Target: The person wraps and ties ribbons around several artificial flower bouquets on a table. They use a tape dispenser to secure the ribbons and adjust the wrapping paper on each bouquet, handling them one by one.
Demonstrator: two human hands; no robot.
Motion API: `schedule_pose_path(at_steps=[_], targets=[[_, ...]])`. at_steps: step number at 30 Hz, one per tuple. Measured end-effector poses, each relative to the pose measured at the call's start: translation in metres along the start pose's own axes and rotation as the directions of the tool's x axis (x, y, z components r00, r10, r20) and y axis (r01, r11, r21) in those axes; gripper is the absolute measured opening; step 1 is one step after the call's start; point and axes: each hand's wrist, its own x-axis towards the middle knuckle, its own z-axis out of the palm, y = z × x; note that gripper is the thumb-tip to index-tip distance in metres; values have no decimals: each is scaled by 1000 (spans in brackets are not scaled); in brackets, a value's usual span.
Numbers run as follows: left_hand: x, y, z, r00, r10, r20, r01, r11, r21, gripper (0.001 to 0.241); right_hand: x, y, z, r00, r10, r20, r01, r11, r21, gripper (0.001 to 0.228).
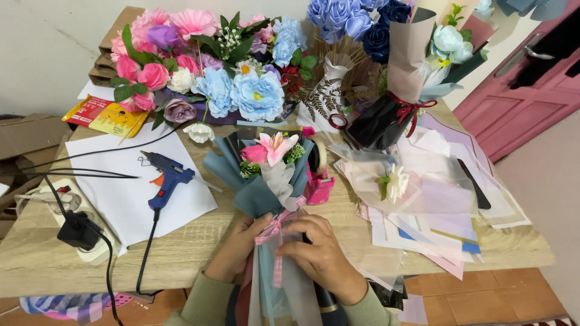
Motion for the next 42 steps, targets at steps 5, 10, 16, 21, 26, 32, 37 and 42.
schedule_pose_path(at_steps=[5,10,16,21,26,32,37,42], targets=[[-5,14,15,967,-167,-193,164,986,-27,43,-15,1,2,996,54,-75,-47,994,96,12],[9,-14,-8,985,-100,-143,103,995,15,29,-25,1,2,986,90,-141,-52,966,251,14],[5,-14,-9,995,-17,-103,24,997,70,34,-28,-7,-3,978,125,-165,-50,916,397,12],[0,-5,-2,988,54,-142,-32,987,157,44,-40,-7,-6,967,187,-171,-58,820,569,15],[-6,12,9,989,70,-127,-62,996,66,38,-49,-14,-19,957,194,-218,11,722,692,8],[0,6,6,983,-6,-182,1,1000,-30,30,-53,-18,-35,947,185,-264,183,366,912,11],[0,-2,-6,996,-15,-91,17,1000,22,28,-64,-9,-64,951,138,-275,237,245,940,16],[3,-5,-7,987,121,-104,-105,984,141,31,-77,0,-88,870,333,-364,305,217,927,10]])
